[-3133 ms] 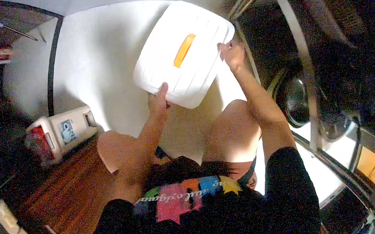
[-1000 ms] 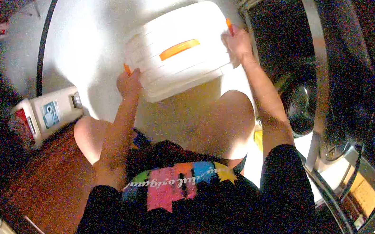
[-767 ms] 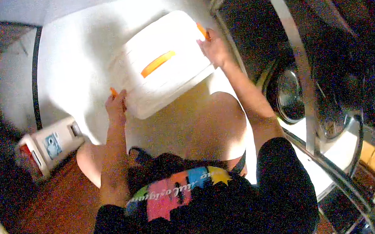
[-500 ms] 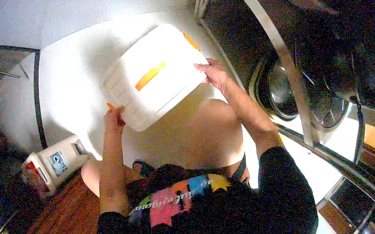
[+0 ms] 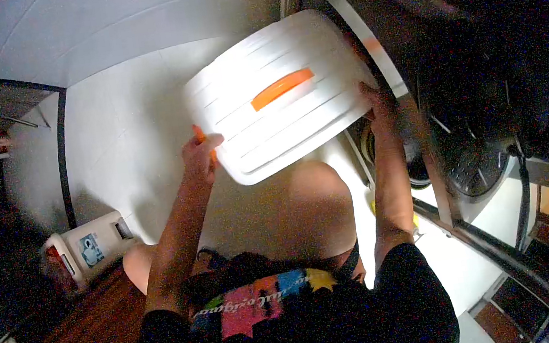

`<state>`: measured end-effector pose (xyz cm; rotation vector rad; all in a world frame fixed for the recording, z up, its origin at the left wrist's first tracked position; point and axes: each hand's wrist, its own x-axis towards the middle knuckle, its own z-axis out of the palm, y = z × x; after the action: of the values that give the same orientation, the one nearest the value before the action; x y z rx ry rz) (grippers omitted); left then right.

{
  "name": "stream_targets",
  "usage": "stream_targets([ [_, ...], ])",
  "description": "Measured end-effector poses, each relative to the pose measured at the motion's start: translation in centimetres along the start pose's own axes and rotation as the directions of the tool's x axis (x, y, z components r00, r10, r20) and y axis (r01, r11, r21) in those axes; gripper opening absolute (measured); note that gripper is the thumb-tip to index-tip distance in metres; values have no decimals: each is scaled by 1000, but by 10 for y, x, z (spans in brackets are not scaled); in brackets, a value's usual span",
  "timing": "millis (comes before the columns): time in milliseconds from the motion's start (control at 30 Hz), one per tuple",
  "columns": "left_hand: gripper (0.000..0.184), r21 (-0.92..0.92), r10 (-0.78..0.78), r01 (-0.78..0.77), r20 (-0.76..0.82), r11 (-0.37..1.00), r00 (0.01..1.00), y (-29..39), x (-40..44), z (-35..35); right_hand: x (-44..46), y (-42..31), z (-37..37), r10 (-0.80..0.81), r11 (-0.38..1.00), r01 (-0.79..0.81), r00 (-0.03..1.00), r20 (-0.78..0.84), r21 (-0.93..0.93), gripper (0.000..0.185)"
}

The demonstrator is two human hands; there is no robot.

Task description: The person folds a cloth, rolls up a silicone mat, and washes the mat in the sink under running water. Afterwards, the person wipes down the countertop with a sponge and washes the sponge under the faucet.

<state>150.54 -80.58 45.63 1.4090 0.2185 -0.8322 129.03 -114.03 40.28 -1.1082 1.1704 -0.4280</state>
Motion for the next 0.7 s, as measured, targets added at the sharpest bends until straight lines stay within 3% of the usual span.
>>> stream_targets([
  [67,34,-5,36,-35,31,999,999,-7,13,15,19,-8,-11,-3,1000,3,1000,-9,8,65],
  [100,33,33,177,-184,155,982,972,-16,18,24,28,-12,-16,-12,1000,13,1000,-22,24,65],
  [167,33,41,315,-338,273,940,909,-18,29,39,44,-23,-16,-49,998,51,997,-53,48,65],
  [233,31,-71,-19,33,184,997,983,-4,27,61,57,-32,-17,-83,994,88,993,-80,64,65],
  [367,27,-179,-29,57,156,982,987,-12,26,92,62,-44,-15,-152,988,155,982,-114,22,66],
  [467,27,-175,-48,84,203,981,978,-9,25,110,59,-46,-3,-277,955,250,944,-177,-161,66],
  [533,30,-120,-84,106,178,987,980,6,20,129,41,-42,13,-461,834,356,869,-179,-421,66],
  [600,32,-116,-112,141,223,983,968,7,33,143,0,-37,43,-640,640,528,768,-6,-559,67],
  [667,32,-37,-161,181,300,983,940,-3,56,157,-45,-43,78,-758,358,711,600,256,-605,67],
  [700,32,16,-193,200,343,980,919,-6,64,162,-65,-51,100,-828,130,744,445,341,-656,64],
])
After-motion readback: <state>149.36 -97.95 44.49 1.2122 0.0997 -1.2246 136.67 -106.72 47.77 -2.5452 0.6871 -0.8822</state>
